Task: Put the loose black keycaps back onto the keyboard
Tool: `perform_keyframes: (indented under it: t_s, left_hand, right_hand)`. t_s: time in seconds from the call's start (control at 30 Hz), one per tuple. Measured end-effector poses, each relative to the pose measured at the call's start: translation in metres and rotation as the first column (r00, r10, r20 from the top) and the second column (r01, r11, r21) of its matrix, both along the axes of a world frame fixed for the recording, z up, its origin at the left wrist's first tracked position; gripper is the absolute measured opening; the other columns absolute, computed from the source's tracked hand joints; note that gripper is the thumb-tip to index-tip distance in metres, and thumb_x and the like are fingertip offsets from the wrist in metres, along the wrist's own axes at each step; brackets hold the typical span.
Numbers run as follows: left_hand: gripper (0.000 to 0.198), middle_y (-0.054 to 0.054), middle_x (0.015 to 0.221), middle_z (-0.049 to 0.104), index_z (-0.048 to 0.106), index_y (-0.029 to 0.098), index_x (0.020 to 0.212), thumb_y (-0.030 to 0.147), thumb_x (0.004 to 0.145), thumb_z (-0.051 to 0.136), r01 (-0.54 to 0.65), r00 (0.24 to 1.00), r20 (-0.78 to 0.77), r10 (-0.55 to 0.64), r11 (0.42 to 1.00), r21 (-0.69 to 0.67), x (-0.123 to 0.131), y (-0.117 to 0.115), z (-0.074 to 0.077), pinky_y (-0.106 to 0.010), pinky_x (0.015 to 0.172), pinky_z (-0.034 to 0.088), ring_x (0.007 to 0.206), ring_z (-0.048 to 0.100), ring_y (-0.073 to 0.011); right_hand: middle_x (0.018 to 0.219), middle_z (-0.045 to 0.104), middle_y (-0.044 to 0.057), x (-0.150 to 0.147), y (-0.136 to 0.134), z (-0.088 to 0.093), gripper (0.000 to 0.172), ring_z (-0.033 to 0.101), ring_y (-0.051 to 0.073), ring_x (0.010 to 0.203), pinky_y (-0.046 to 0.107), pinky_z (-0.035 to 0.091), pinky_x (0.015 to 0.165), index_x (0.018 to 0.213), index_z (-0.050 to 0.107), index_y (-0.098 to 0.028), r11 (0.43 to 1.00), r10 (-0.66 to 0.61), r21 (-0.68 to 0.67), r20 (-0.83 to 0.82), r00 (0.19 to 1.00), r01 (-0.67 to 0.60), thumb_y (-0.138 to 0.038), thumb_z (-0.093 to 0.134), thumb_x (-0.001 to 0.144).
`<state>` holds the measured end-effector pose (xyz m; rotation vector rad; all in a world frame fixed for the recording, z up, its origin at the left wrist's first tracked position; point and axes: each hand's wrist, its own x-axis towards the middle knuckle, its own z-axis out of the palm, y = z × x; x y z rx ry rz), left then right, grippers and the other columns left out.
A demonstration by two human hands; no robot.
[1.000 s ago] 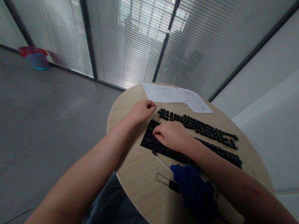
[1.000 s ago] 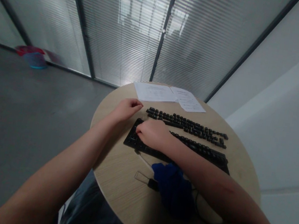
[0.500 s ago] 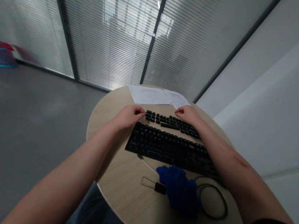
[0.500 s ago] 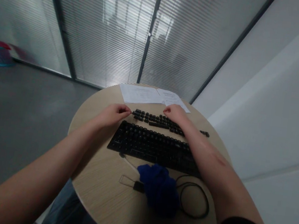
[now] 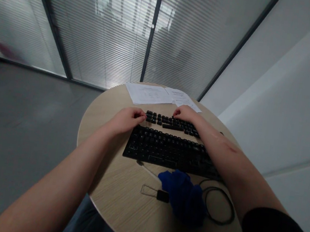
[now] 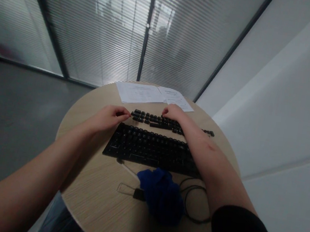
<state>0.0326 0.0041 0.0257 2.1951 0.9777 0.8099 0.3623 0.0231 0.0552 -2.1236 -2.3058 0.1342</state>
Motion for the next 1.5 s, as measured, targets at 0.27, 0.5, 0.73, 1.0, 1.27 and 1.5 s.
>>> perform_keyframes:
  t_s: [0.27, 0.5, 0.73, 1.0, 1.27, 1.5]
  left_hand:
    - [0.023, -0.006, 0.088, 0.075, 0.074, 0.021, 0.093, 0.036, 0.087, 0.058, 0.045, 0.999, -0.003, -0.045, 0.999, -0.022, 0.000, -0.001, 0.002, -0.037, 0.076, 0.046, 0.079, 0.064, -0.0219]
    - [0.023, -0.006, 0.088, 0.075, 0.074, 0.021, 0.093, 0.037, 0.087, 0.057, 0.061, 0.998, 0.007, -0.061, 0.998, -0.017, 0.000, 0.001, -0.002, -0.036, 0.075, 0.045, 0.079, 0.064, -0.0217]
    - [0.025, -0.007, 0.092, 0.076, 0.074, 0.021, 0.095, 0.039, 0.088, 0.058, 0.095, 0.995, 0.004, -0.095, 0.995, -0.031, 0.003, -0.002, -0.002, -0.038, 0.079, 0.048, 0.083, 0.065, -0.0231]
    - [0.027, -0.008, 0.097, 0.076, 0.073, 0.021, 0.098, 0.042, 0.089, 0.058, 0.096, 0.993, -0.060, -0.098, 0.995, -0.037, 0.001, -0.002, 0.001, -0.038, 0.081, 0.049, 0.086, 0.065, -0.0228]
    - [0.035, -0.008, 0.102, 0.076, 0.073, 0.019, 0.102, 0.047, 0.088, 0.059, 0.153, 0.985, -0.073, -0.157, 0.987, -0.053, 0.001, -0.004, 0.002, -0.037, 0.080, 0.050, 0.089, 0.066, -0.0223]
    - [0.033, -0.008, 0.103, 0.075, 0.073, 0.018, 0.101, 0.046, 0.089, 0.059, 0.168, 0.984, -0.050, -0.169, 0.985, -0.026, 0.001, 0.002, -0.005, -0.039, 0.081, 0.049, 0.091, 0.066, -0.0232]
  right_hand:
    - [0.098, 0.079, 0.007, -0.012, -0.010, 0.003, 0.017, 0.070, 0.021, 0.092, 0.032, 0.048, 0.081, 0.099, 0.082, -0.021, 0.980, 0.051, 0.196, -0.021, 0.998, -0.046, -0.025, 0.070, 0.086]
    - [0.098, 0.078, 0.005, -0.042, -0.120, 0.009, 0.015, 0.068, 0.022, 0.095, 0.036, 0.049, 0.089, 0.098, 0.080, -0.025, 0.898, 0.256, 0.412, -0.209, 0.944, -0.152, -0.031, 0.068, 0.092]
    - [0.099, 0.080, 0.004, -0.066, -0.176, -0.025, 0.011, 0.068, 0.023, 0.096, 0.039, 0.044, 0.092, 0.096, 0.079, -0.024, 0.885, 0.346, 0.381, -0.151, 0.926, -0.268, -0.025, 0.068, 0.093]
    - [0.105, 0.080, 0.005, -0.074, -0.177, -0.033, 0.018, 0.068, 0.024, 0.098, 0.039, 0.042, 0.087, 0.103, 0.078, -0.023, 0.842, 0.399, 0.423, -0.071, 0.914, -0.334, -0.024, 0.061, 0.098]
    - [0.103, 0.079, 0.007, -0.081, -0.176, -0.041, 0.021, 0.067, 0.023, 0.095, 0.038, 0.045, 0.089, 0.102, 0.079, -0.019, 0.807, 0.423, 0.464, -0.024, 0.906, -0.365, -0.022, 0.059, 0.099]
    - [0.100, 0.079, 0.006, -0.077, -0.172, -0.041, 0.010, 0.067, 0.022, 0.094, 0.039, 0.048, 0.089, 0.096, 0.079, -0.020, 0.786, 0.442, 0.512, -0.074, 0.894, -0.346, -0.022, 0.070, 0.093]
